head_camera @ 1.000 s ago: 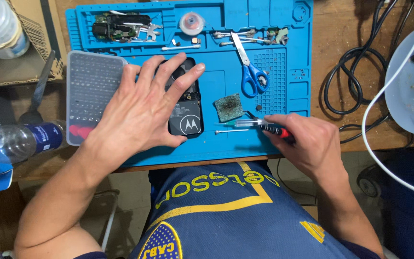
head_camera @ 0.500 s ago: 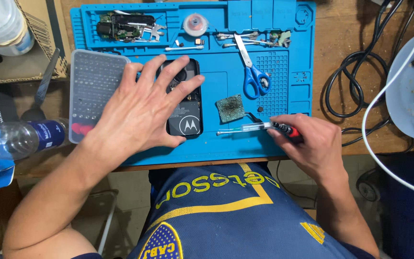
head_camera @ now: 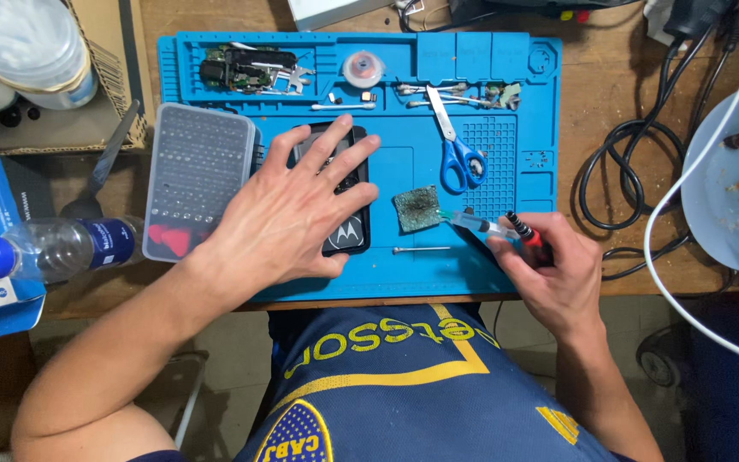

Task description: The person organizes small screws into a compartmentalized plastic case on a blue workbench. They then handle a disassembled Motorola smartphone, moving its internal components and back cover. Finally, they open a second case containing red-handled screwdrivers.

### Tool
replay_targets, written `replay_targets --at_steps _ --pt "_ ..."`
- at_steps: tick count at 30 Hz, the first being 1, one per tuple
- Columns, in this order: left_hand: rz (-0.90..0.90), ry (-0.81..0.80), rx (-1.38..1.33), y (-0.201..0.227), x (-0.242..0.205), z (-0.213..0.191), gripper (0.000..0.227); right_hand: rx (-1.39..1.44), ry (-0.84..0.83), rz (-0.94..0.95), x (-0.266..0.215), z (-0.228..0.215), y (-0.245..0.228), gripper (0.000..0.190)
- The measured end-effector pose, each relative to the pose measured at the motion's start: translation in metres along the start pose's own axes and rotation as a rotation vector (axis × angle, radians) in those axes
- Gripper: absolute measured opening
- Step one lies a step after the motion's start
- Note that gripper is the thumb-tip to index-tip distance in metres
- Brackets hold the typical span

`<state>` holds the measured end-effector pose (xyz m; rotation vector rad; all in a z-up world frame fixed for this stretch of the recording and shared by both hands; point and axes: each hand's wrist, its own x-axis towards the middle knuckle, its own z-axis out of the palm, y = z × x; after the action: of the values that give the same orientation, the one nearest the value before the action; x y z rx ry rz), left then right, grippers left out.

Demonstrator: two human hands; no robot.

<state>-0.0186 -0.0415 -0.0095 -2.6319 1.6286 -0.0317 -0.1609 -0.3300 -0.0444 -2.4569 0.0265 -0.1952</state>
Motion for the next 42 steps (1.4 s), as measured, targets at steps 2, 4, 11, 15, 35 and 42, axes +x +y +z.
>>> replay_targets --at_steps 2,4,11,15,35,42 --pt "0.000 -0.003 -0.003 -0.002 0.001 0.001 0.070 0.018 0.000 0.029 0.001 0.001 -0.002 0.022" --pt "0.005 -0.005 -0.005 -0.003 0.001 0.001 0.069 0.034 0.002 0.061 0.001 0.003 -0.003 0.022" --pt "0.011 0.003 -0.020 -0.005 -0.001 0.002 0.068 0.041 -0.028 0.025 0.001 0.012 -0.001 0.022" --pt "-0.008 -0.002 0.036 -0.006 -0.003 0.001 0.066 0.076 -0.007 0.002 0.001 0.013 -0.003 0.022" --pt "-0.285 0.088 0.082 -0.009 -0.051 -0.022 0.091 0.195 -0.121 0.088 0.020 0.038 -0.040 0.023" --pt "-0.300 0.066 0.095 -0.012 -0.053 -0.020 0.105 -0.080 -0.157 -0.027 0.041 0.053 -0.062 0.038"
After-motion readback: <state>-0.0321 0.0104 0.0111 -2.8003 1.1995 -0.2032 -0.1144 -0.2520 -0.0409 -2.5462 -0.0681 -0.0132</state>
